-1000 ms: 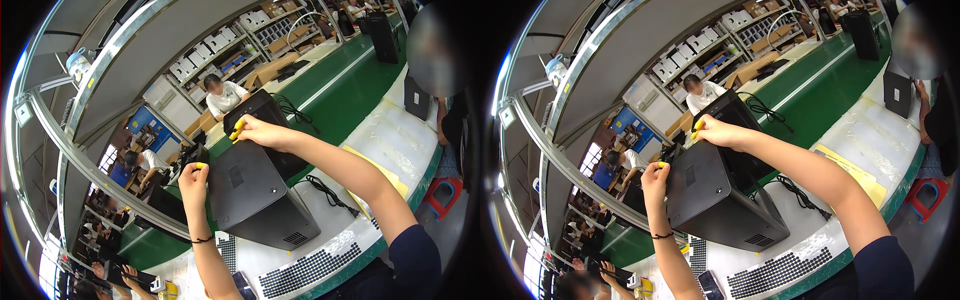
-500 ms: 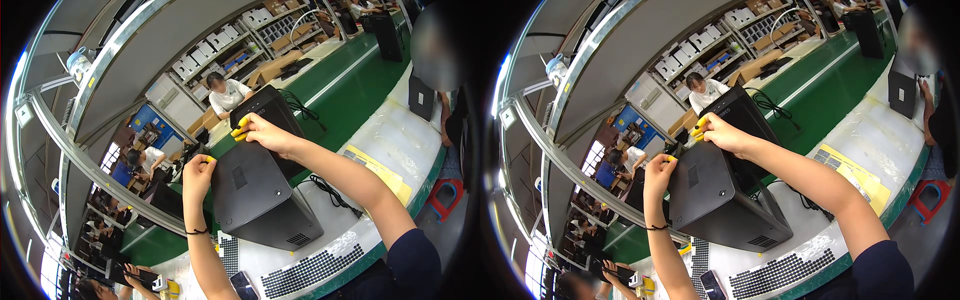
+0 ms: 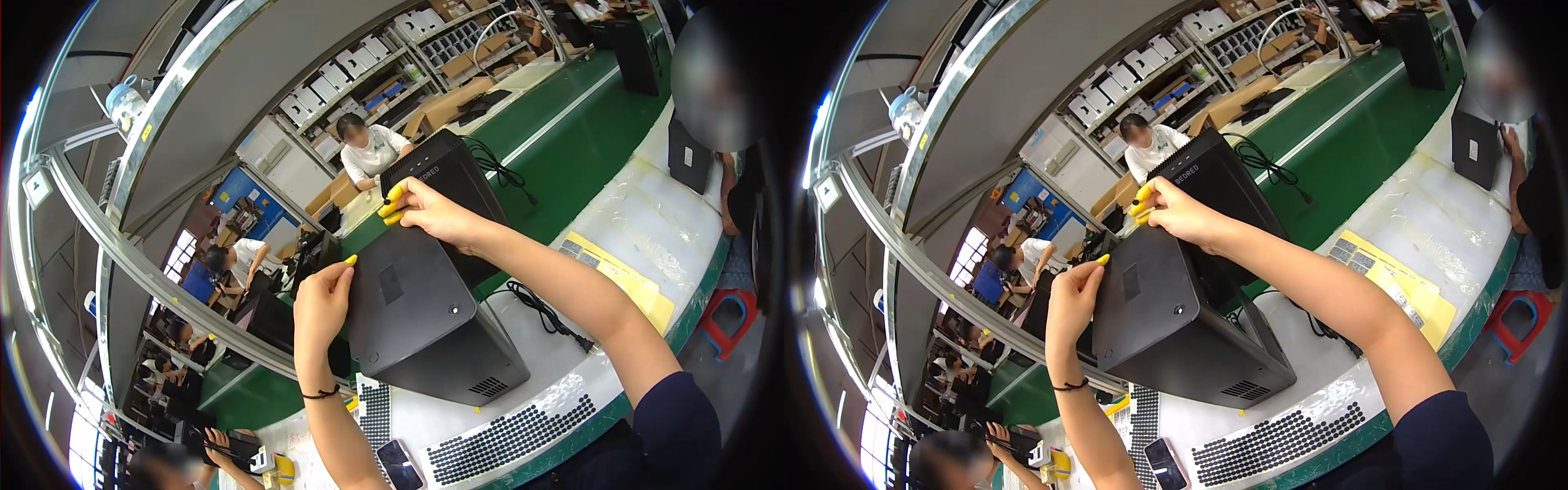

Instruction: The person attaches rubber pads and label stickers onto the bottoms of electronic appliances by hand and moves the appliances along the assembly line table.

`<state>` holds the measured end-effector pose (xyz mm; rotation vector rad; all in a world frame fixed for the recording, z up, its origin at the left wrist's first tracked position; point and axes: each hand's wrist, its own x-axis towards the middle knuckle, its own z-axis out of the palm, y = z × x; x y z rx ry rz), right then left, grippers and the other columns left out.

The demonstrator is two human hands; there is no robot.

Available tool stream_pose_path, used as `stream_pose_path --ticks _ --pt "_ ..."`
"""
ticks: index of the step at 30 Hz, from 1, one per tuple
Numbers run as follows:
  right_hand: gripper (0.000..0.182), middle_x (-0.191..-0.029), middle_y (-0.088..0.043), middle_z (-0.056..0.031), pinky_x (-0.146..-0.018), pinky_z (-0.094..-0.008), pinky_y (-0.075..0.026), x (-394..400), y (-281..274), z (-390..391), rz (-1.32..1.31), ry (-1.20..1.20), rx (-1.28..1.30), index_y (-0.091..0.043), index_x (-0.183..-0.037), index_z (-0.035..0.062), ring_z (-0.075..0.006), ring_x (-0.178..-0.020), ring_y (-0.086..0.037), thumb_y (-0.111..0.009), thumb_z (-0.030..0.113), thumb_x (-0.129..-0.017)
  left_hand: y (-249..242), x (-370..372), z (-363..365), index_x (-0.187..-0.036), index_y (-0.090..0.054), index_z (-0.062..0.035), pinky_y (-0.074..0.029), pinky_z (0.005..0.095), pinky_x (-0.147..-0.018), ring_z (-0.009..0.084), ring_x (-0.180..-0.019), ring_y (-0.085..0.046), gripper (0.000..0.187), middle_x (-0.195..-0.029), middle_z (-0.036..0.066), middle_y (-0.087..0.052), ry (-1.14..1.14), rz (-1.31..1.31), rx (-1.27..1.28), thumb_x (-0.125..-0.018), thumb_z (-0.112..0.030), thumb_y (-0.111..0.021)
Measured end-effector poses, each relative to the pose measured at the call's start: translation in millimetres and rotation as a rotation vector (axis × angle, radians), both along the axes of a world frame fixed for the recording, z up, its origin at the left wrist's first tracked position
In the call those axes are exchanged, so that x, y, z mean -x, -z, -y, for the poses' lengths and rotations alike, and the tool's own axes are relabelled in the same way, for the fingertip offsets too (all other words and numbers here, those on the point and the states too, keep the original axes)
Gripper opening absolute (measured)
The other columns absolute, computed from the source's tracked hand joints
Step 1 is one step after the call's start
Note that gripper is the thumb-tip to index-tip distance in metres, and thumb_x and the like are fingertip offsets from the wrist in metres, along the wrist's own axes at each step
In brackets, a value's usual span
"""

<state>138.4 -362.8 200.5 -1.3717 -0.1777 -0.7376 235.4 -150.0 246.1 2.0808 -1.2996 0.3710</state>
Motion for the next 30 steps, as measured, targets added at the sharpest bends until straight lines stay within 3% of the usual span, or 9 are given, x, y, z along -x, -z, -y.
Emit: stream_pose_path --ticks 4,6,8,10,12,13,17,24,30 --pt "0.027 -0.113 -0.055 -0.0066 -0.099 -0.0319 -0.041 16.4 -4.9 -7.2 0.076 0.127 0.149 -0.05 -0.109 0.0045 -0.0172 -0.113 -0.053 -0.064 0.006 -0.086 9.5 7.6 -7.1 -0.109 -0.068 -0.0026 -0.043 0.0263 -0.058 0.0092 -0.057 -0.052 0.026 -0.065 0.009 -0.062 -0.05 0.052 0.165 -0.091 -0.02 -0.062" --pt "0.021 -0.111 -0.059 -0.0069 -0.1 -0.0336 -0.039 51.4 -15.1 -19.0 0.109 0.262 0.39 -0.055 -0.1 0.0042 -0.0179 -0.112 -0.053 -0.068 0.012 -0.084 10.7 22.4 -18.5 -0.114 -0.065 0.0003 -0.029 0.0196 -0.05 0.0012 -0.054 -0.038 0.026 -0.057 -0.005 -0.047 -0.065 -0.088 0.38 -0.092 -0.012 -0.062" --pt "0.017 -0.11 -0.062 -0.0081 -0.101 -0.0352 -0.037 83.2 -18.0 -25.0 0.171 0.225 0.571 -0.059 -0.089 0.0043 -0.0193 -0.112 -0.053 -0.07 0.016 -0.083 18.3 27.0 -34.1 -0.124 -0.057 0.0024 -0.023 0.0195 -0.048 0.0008 -0.053 -0.034 0.036 -0.056 -0.007 -0.039 0.059 -0.201 0.606 -0.09 -0.009 -0.063" --pt "0.02 -0.1 -0.064 -0.0082 -0.095 -0.0362 -0.041 111.1 -19.3 -32.9 0.204 0.301 0.787 -0.062 -0.089 0.0031 -0.0241 -0.102 -0.056 -0.07 0.02 -0.083 23.0 42.7 -50.2 -0.138 -0.04 0.0008 -0.037 0.0176 -0.055 0.0038 -0.061 -0.044 0.058 -0.071 -0.003 -0.047 0.205 -0.332 0.684 -0.086 0.002 -0.065" --pt "0.019 -0.1 -0.064 -0.0077 -0.094 -0.0365 -0.041 140.5 -22.8 -42.7 0.109 0.193 0.886 -0.062 -0.09 0.003 -0.0238 -0.103 -0.056 -0.069 0.02 -0.083 35.6 62.0 -58.2 -0.137 -0.04 0.0 -0.045 0.0195 -0.068 0.0075 -0.073 -0.05 0.061 -0.088 0.001 -0.049 0.324 -0.315 0.773 -0.082 0.009 -0.065" --pt "0.019 -0.099 -0.064 -0.0076 -0.094 -0.0366 -0.042 144.8 -24.4 -43.8 0.055 0.168 0.892 -0.062 -0.089 0.0031 -0.0239 -0.103 -0.056 -0.068 0.02 -0.083 38.2 67.3 -66.0 -0.135 -0.041 0.0005 -0.048 0.0232 -0.078 0.0112 -0.085 -0.054 0.062 -0.101 0.003 -0.049 0.349 -0.342 0.723 -0.079 0.014 -0.064" --pt "0.017 -0.096 -0.063 -0.0077 -0.092 -0.0363 -0.042 144.6 -26.2 -40.9 -0.046 0.135 0.943 -0.061 -0.087 0.0034 -0.0245 -0.101 -0.055 -0.065 0.019 -0.085 46.3 82.8 -74.3 -0.131 -0.042 -0.0006 -0.053 0.0318 -0.087 0.0131 -0.091 -0.056 0.057 -0.103 0.004 -0.052 0.41 -0.307 0.69 -0.081 0.01 -0.065" --pt "0.012 -0.09 -0.061 -0.0074 -0.084 -0.0363 -0.044 152.9 -34.6 -49.5 -0.012 0.201 1.098 -0.06 -0.086 0.0037 -0.0255 -0.092 -0.055 -0.061 0.016 -0.086 48.5 98.1 -80.8 -0.119 -0.048 0.0017 -0.05 0.0312 -0.085 0.0194 -0.094 -0.062 0.046 -0.109 0.009 -0.055 0.399 -0.233 0.642 -0.079 0.012 -0.066" --pt "0.021 -0.096 -0.062 -0.0066 -0.081 -0.0358 -0.046 160.3 -22.5 -46.8 0.108 0.205 1.092 -0.061 -0.089 0.0033 -0.0253 -0.092 -0.055 -0.064 0.024 -0.089 42.4 100.1 -83.9 -0.12 -0.048 -0.0003 -0.051 0.0321 -0.091 0.013 -0.092 -0.059 0.042 -0.102 0.007 -0.056 0.323 -0.22 0.509 -0.082 0.008 -0.066"
